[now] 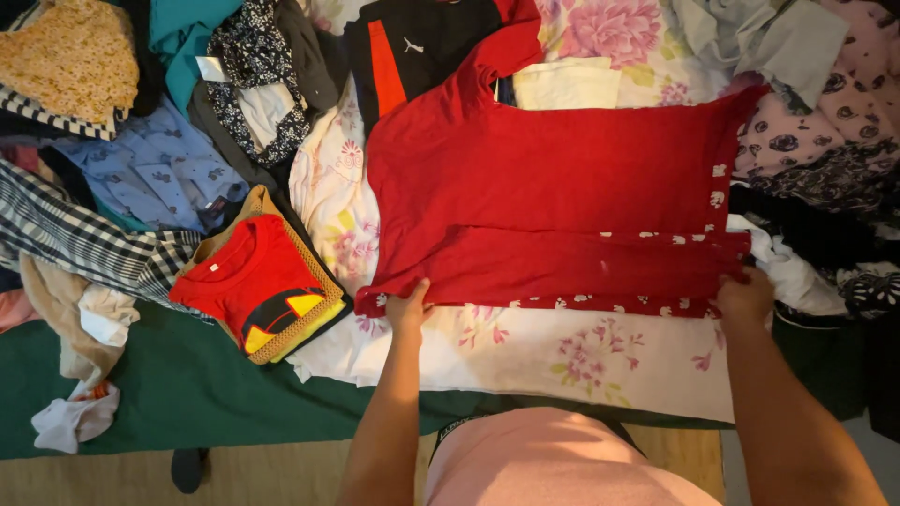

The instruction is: The person folds a red patterned shirt, a black and white patterned pair of shorts, and a pink patterned shirt on a bed. The person lays each item flat, folds the sides inward, and then folds the garment into a compact rectangle.

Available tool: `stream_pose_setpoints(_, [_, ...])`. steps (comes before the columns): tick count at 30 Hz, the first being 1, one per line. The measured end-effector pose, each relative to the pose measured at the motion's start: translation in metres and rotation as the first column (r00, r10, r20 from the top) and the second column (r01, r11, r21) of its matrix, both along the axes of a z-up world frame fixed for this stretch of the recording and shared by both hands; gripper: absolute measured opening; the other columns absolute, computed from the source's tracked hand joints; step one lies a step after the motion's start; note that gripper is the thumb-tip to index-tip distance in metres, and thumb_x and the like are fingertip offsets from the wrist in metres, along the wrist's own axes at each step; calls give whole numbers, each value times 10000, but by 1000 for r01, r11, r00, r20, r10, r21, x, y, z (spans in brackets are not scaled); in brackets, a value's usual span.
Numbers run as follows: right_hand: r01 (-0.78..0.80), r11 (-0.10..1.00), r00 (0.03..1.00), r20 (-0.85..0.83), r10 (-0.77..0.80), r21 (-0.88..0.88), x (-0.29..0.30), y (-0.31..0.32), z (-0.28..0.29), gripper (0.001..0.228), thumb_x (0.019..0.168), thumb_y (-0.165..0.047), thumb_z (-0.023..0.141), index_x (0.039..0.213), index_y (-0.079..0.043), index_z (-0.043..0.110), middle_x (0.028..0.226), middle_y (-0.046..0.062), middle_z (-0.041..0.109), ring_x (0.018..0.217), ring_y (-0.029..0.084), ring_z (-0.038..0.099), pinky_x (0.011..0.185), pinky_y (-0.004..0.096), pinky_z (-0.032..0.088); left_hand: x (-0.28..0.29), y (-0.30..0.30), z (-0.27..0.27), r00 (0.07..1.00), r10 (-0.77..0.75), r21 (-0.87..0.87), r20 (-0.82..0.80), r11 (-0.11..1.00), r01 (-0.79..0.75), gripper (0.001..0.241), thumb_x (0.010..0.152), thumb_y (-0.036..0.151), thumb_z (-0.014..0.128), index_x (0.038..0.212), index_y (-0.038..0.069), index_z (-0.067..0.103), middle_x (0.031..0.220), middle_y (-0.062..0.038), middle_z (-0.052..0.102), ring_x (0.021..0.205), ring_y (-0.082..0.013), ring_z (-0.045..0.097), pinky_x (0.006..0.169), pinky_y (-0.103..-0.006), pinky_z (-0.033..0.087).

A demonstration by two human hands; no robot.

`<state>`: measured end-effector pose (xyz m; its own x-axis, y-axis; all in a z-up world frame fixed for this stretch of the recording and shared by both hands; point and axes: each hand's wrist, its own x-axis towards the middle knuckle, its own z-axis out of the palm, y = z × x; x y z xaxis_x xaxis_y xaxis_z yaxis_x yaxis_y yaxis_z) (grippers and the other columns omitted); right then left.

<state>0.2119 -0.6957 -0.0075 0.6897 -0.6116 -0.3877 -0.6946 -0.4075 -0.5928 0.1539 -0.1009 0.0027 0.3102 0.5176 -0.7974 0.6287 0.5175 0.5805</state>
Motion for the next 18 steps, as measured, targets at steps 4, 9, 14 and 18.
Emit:
stream_pose_setpoints(4, [40, 991, 999, -36, -36, 128, 0, 29, 32, 517, 983, -66, 696, 1438, 44, 478, 1230, 273, 596, 848, 356, 638, 647, 402, 566, -15, -6, 48, 815, -475, 441, -331, 686, 579, 723, 750, 682, 683, 970, -5, 728, 861, -154, 762, 864, -359, 695, 835, -367, 529])
stream_pose_setpoints(9, [59, 996, 998, -23, -58, 71, -1, 28, 25, 526, 950, -112, 755, 1392, 25, 505, 1234, 268, 601, 841, 353, 638, 602, 394, 578, 16, -43, 77, 625, -709, 798, -328, 145, 585, 550, 904, 616, 614, 749, 90, 582, 712, -140, 676, 639, -417, 603, 614, -504, 473])
stream_pose_setpoints(14, [51, 994, 997, 44, -55, 101, -9, 22, 15, 423, 983, -101, 704, 1350, 40, 548, 1169, 229, 629, 792, 326, 617, 566, 392, 545, 88, -71, 63, 545, -778, 847, -313, 31, 531, 469, 880, 413, 721, 1263, 164, 613, 1189, -128, 647, 994, -393, 618, 810, -489, 529])
stream_pose_setpoints(18, [144, 954, 990, -39, -138, 264, -7, 25, 23, 321, 1069, -206, 636, 1280, 17, 543, 1169, 192, 594, 924, 322, 613, 719, 422, 577, 112, -74, 16, 482, -750, 804, -453, -110, 584, 209, 920, 370, 665, 1079, 236, 686, 1097, -115, 643, 910, -414, 609, 725, -554, 521])
